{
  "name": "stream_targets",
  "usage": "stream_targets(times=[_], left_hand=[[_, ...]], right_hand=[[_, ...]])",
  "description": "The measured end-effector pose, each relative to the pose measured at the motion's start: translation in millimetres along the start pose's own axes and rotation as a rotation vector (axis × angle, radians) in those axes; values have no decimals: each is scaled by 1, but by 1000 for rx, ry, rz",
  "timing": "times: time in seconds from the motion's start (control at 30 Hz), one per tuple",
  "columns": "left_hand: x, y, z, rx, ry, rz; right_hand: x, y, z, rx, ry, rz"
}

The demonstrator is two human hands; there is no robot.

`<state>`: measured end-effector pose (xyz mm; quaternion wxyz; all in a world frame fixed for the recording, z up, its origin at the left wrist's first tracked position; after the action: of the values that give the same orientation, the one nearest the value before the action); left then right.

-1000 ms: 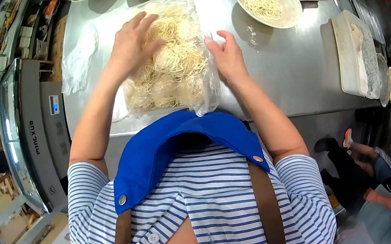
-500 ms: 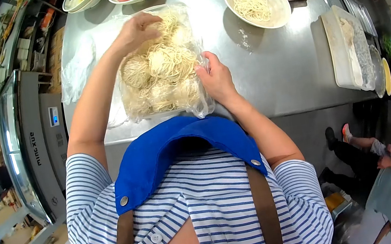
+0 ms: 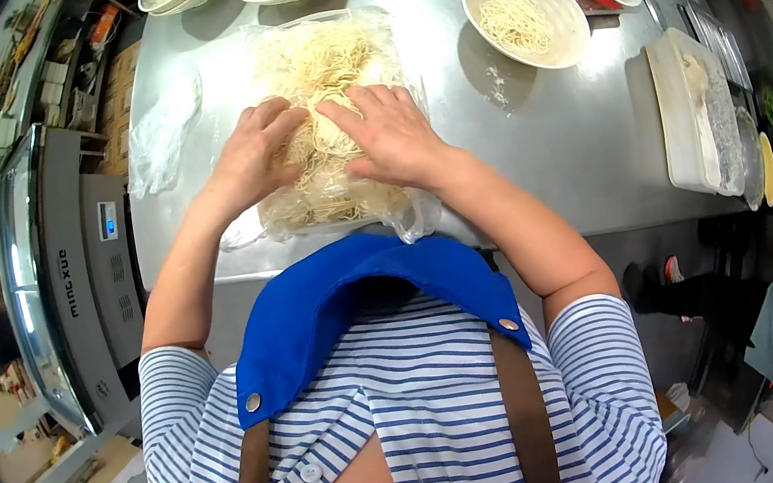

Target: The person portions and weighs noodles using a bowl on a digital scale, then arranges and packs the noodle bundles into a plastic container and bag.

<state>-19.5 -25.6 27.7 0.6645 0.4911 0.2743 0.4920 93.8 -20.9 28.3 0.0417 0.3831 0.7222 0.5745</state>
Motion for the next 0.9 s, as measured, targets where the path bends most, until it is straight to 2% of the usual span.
stream_targets(times=[0.07, 0.1, 0.17, 0.3, 0.33, 0.43, 0.47, 0.53, 0.57, 0.7, 0.77, 0.8, 0.87, 0.9], left_hand=[[0, 3, -3, -102, 68, -11], [0, 4, -4, -104, 71, -3], [0, 14, -9, -180, 106, 90], [9, 23, -10, -222, 102, 244], [12, 19, -16, -222, 100, 245], [32, 4, -30, 6, 180, -52], [44, 4, -33, 8, 176, -54], [71, 22, -40, -94, 175, 152], [82, 18, -30, -126, 84, 184], [119, -24, -27, -15, -21, 32], [126, -14, -39, -237, 56, 50], [127, -10, -52, -309, 200, 7], [124, 6, -57, -458, 285, -26], [125, 4, -67, -533, 298, -21]], right_hand=[[5, -14, 11, 12, -134, -121], [6, -16, 10, 8, -127, -124], [6, -8, 9, -8, -115, 6], [2, -2, 11, -61, -166, 125], [1, -5, 12, -86, -196, 123], [-1, 0, 16, -66, -194, 151], [-2, 3, 14, -15, -157, 171], [-3, 12, 10, 8, -144, 209], [-3, 17, 8, 31, -129, 246], [-10, 13, 18, 30, -122, 290], [-22, 30, 27, 46, -143, 432], [-29, 32, 34, 46, -160, 433], [-53, 49, 70, 110, -338, 569], [-60, 49, 80, 110, -340, 568]])
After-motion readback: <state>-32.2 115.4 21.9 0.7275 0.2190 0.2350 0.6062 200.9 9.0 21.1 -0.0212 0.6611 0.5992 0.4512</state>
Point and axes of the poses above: each hand's wrist, its own x-axis towards the middle knuckle, its own y-axis out of the back of the hand, z = x × y, the point moved 10 cm from there along x, towards the middle knuckle, and after that the axes turned 5 degrees about z, right-handed, at the moved point
